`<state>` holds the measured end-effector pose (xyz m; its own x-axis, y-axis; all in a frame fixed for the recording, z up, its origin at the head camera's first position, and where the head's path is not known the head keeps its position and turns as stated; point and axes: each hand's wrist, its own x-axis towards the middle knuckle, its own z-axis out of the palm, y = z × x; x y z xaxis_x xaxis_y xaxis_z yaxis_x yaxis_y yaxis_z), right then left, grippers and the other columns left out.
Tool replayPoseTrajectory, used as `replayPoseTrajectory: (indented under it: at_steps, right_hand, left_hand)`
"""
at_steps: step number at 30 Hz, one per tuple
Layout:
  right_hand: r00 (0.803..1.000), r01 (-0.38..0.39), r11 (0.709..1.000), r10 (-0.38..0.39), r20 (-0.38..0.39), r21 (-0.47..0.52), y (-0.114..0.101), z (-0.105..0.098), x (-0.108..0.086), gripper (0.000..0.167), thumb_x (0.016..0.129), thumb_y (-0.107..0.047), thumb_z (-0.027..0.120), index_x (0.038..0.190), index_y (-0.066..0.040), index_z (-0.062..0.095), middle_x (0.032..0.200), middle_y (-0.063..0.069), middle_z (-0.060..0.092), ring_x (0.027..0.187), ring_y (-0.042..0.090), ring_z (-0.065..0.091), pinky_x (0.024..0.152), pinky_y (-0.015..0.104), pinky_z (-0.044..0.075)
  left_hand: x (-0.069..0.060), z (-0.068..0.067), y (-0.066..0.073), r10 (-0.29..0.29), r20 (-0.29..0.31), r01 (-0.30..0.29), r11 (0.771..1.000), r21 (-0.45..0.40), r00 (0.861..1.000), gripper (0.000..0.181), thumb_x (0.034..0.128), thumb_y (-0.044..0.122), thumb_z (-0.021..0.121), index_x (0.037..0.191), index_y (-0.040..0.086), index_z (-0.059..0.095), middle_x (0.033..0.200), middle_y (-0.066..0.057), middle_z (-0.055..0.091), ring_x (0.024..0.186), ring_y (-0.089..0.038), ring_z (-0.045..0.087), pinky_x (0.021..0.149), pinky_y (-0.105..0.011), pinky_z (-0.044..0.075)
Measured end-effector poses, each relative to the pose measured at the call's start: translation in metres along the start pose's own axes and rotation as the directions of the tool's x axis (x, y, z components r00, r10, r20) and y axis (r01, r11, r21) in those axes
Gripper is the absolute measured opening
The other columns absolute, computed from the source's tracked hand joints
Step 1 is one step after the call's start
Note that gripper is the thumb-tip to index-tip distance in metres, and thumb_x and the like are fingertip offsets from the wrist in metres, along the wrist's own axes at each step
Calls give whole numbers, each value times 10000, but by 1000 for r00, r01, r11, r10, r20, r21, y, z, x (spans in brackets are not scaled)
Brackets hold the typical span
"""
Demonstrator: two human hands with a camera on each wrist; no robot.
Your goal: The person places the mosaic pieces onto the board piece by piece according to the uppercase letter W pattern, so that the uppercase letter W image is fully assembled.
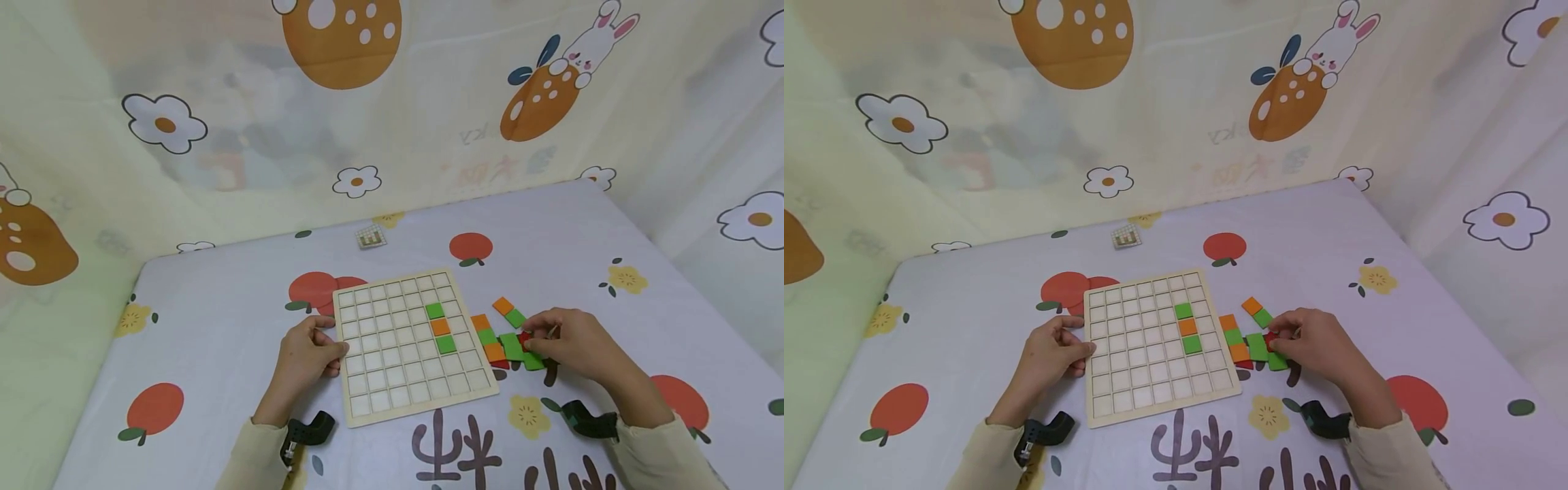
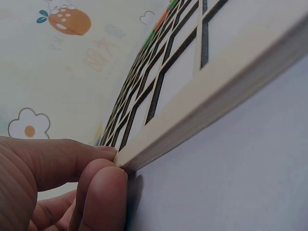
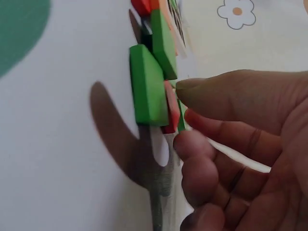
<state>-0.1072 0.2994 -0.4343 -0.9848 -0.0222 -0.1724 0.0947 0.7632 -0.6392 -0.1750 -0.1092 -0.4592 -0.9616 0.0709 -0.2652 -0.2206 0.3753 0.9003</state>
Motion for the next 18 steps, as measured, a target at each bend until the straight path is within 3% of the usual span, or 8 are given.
replayPoseTrajectory:
  at_steps: [7, 14, 18]
  right_hand:
    - [996, -76, 997, 75, 49, 23, 0, 2, 1, 272, 895, -167, 802, 1121, -29, 737, 790, 27, 594, 704, 187, 579, 639, 298, 442]
    - [986, -143, 981, 130, 108, 128, -5, 3, 1, 208, 912, -134, 774, 1065, -21, 691, 773, 64, 600, 552, 237, 645, 589, 301, 511]
    - [985, -153, 980, 140, 103, 130, -6, 4, 1, 183, 913, -123, 769, 1047, -32, 683, 804, 63, 637, 582, 233, 652, 596, 313, 527]
  left_hand:
    - [-2, -1, 1, -2, -1, 2, 1000, 1, 1000, 463, 857, 19, 813, 1284, 15, 632, 806, -105, 631, 546, -149, 639, 535, -303, 603]
    - [-2, -1, 1, 5, 3, -5, 1000, -2, 1000, 456, 859, 15, 812, 1278, 12, 632, 797, -103, 629, 541, -146, 637, 531, -290, 598]
    - [-2, -1, 1, 11, 4, -11, 1000, -3, 1000, 451, 859, 11, 809, 1274, 9, 633, 793, -103, 628, 538, -144, 637, 529, -289, 598]
